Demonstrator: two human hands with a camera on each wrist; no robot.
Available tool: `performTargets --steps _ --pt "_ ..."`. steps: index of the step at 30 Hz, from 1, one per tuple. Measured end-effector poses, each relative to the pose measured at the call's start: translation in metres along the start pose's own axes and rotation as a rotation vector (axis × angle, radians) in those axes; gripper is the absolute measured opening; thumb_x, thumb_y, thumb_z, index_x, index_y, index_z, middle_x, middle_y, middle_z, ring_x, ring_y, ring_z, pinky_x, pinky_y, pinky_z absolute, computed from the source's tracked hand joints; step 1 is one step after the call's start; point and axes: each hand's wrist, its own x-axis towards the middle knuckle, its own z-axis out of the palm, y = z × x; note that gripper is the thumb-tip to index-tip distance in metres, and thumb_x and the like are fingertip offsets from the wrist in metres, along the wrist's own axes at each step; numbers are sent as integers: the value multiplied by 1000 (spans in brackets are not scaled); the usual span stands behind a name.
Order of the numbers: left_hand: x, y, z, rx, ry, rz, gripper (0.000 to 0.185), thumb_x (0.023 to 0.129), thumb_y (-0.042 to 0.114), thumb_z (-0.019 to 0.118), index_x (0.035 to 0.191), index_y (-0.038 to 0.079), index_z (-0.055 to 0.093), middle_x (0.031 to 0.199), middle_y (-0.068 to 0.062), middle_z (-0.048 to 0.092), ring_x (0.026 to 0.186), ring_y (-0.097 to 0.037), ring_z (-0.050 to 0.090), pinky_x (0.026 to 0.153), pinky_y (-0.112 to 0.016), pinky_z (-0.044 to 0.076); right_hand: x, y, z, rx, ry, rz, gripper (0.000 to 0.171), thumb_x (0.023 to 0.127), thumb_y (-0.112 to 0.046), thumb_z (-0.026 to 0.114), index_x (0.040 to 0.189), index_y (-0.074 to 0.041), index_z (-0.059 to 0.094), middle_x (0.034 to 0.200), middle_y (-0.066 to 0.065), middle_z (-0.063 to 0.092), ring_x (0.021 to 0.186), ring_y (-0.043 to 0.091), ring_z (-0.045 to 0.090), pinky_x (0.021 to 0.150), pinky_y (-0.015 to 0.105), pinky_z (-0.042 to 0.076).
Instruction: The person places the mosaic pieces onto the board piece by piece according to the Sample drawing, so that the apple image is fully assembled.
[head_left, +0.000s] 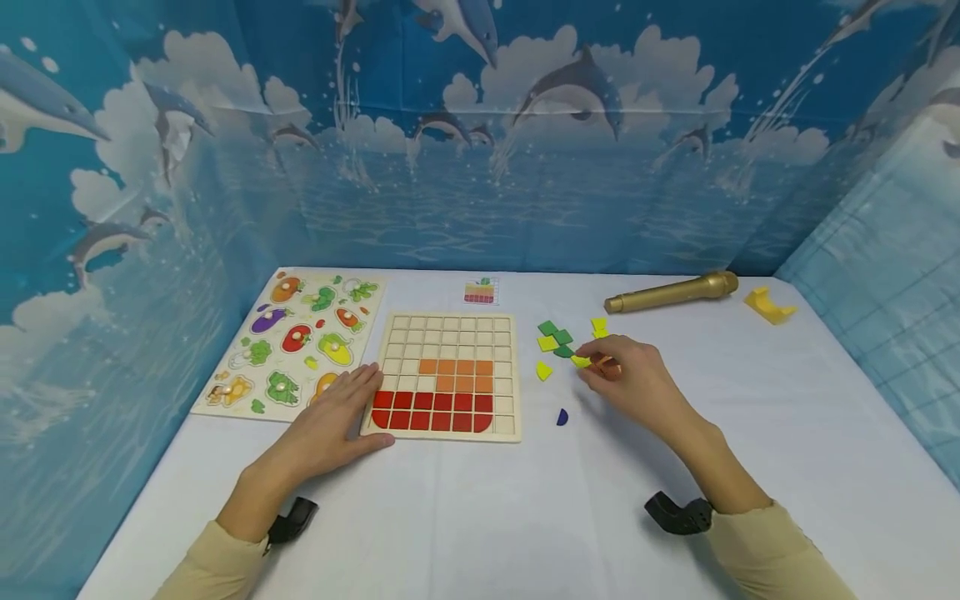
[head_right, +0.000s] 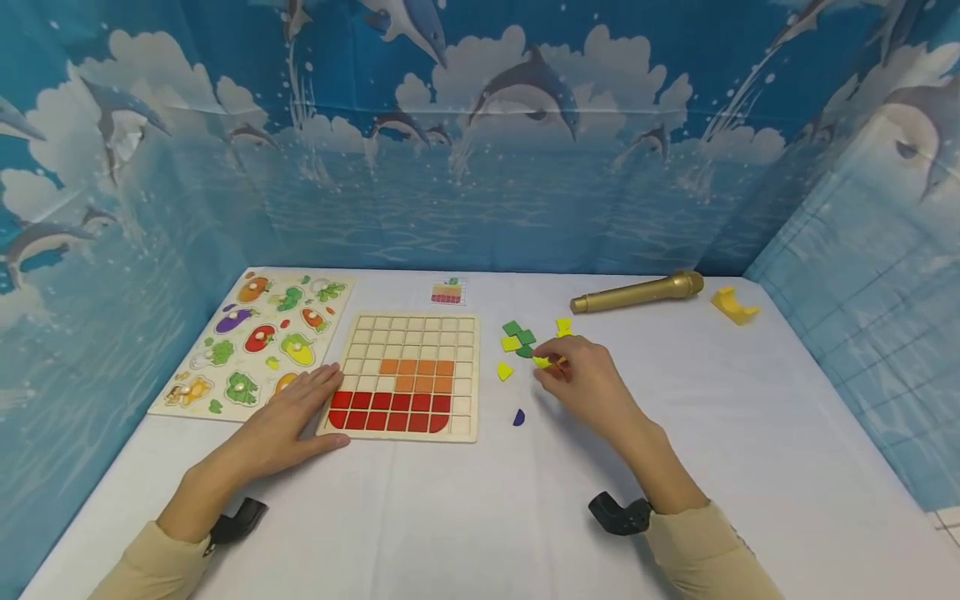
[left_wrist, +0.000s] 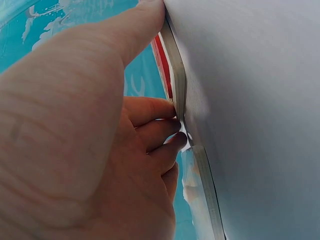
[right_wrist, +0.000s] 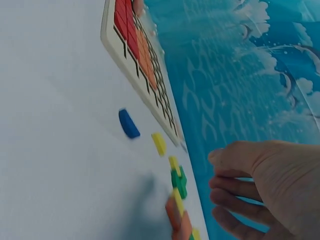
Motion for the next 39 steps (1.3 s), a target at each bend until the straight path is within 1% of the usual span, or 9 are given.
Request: performTargets --steps 6,10,13,17,22,24,26,33,39 --pt "-1 1 0 -9 3 -3 96 91 52 79 162 2 38 171 -16 32 159 -41 29 129 -59 25 -23 21 -17 -31 -9 64 32 90 -12 84 120 -2 75 112 17 77 98 35 72 85 56 64" --pt "-1 2 0 -8 5 -3 96 91 52 78 162 2 38 172 -16 32 159 -41 28 129 -59 25 -31 30 -25 -48 -8 112 33 91 -18 83 120 -5 75 110 16 77 99 38 73 85 58 63" --pt "-1 2 -1 -6 7 -4 96 91 53 78 162 2 38 172 -16 32 159 -41 28 129 -59 25 -36 34 -29 -60 -23 142 35 91 -21 84 121 -4 75 111 16 77 101 37 72 86 58 62" --pt "-2 2 -1 -4 7 -6 96 91 53 78 162 2 38 172 -16 32 159 -41 29 129 -59 26 -40 37 -34 -71 -81 173 38 88 -24 87 118 -4 76 109 15 76 101 34 69 87 56 63" --pt "-2 2 -1 -8 4 -2 96 91 52 78 163 2 37 172 -16 32 159 -41 28 129 -59 25 -43 41 -37 -67 -193 213 33 82 -21 91 109 -6 78 98 4 74 93 23 67 83 46 63" --pt "-1 1 -1 -7 4 -1 96 91 52 78 163 2 37 172 -16 32 159 -41 28 129 -59 25 -44 43 -37 -63 -220 222 31 81 -18 92 107 -8 78 95 0 73 91 21 67 82 42 63" --pt "-1 1 -1 -8 3 -1 96 92 52 78 163 2 37 172 -16 32 159 -41 28 129 -59 25 -44 44 -35 -61 -230 220 27 81 -16 91 104 -10 78 94 -1 73 90 19 67 81 41 63" --pt "-1 1 -1 -9 4 -3 96 92 53 78 162 2 38 172 -16 32 159 -41 28 129 -59 24 -43 45 -30 -92 -205 193 22 82 -14 89 101 -13 78 94 -2 73 89 18 65 80 39 60" --pt "-1 1 0 -6 12 1 96 92 53 77 162 2 38 172 -16 32 159 -41 29 129 -58 25 -37 40 -26 -112 -140 114 21 82 -13 89 100 -13 79 95 -2 74 88 18 65 80 42 62"
